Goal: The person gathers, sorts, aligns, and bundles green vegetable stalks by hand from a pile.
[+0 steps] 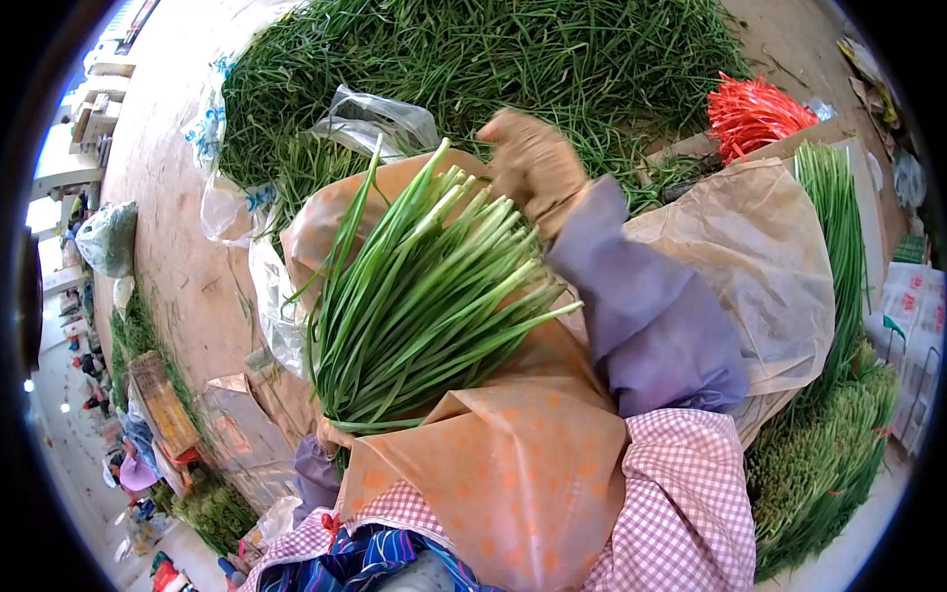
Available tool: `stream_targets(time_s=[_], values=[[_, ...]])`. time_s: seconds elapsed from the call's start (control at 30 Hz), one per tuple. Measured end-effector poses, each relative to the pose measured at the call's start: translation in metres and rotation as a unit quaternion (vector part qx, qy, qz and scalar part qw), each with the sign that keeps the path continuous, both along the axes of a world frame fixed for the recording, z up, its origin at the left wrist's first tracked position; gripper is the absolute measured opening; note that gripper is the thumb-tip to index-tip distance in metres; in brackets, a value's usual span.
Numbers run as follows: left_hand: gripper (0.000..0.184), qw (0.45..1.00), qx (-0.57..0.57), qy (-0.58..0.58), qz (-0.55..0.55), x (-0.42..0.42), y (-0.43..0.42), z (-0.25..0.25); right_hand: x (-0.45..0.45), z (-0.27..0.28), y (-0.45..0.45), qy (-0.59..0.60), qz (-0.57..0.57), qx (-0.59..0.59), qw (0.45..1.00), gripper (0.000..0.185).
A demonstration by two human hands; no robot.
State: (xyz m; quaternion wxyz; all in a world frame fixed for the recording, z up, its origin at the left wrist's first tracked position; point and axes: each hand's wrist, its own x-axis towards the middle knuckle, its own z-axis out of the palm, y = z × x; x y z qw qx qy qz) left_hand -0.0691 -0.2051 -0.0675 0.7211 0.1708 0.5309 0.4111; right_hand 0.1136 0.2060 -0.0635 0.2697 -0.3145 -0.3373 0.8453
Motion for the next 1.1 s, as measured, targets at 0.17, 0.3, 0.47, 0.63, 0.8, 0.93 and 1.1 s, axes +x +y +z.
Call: stream_targets(time_s=[0.17, 0.3, 0.47, 0.63, 0.8, 0.93, 1.1], values=[[0.062, 1.000, -0.004, -0.004, 0.001, -0.001, -0.004, 0.000, 0.045, -0.012, 0.043, -0.022, -0.043, 0.017, 0.999, 0.035], [0.061, 1.000, -0.004, -0.008, -0.002, -0.001, -0.003, -0.001, 0.009, 0.026, -0.018, -0.139, 0.179, 0.026, 0.974, 0.036], [0.060, 1.000, -0.009, -0.006, -0.005, -0.001, -0.004, 0.002, -0.004, -0.003, -0.019, 0.033, 0.107, 0.010, 0.994, 0.014], [0.060, 1.000, -0.008, -0.016, -0.003, -0.001, -0.006, -0.001, 0.052, -0.008, 0.043, 0.023, -0.083, 0.020, 0.996, 0.027], [0.059, 1.000, -0.011, -0.021, -0.004, 0.000, -0.001, -0.002, 0.086, 0.039, -0.008, -0.126, 0.134, 0.111, 0.977, 0.025], [0.058, 1.000, -0.011, -0.019, -0.012, 0.002, 0.001, -0.001, 0.070, 0.044, -0.050, -0.222, 0.190, 0.264, 0.919, 0.016], [0.058, 1.000, -0.010, -0.018, -0.016, 0.005, -0.001, 0.000, 0.070, 0.024, -0.044, -0.226, 0.036, 0.416, 0.880, 0.017]])
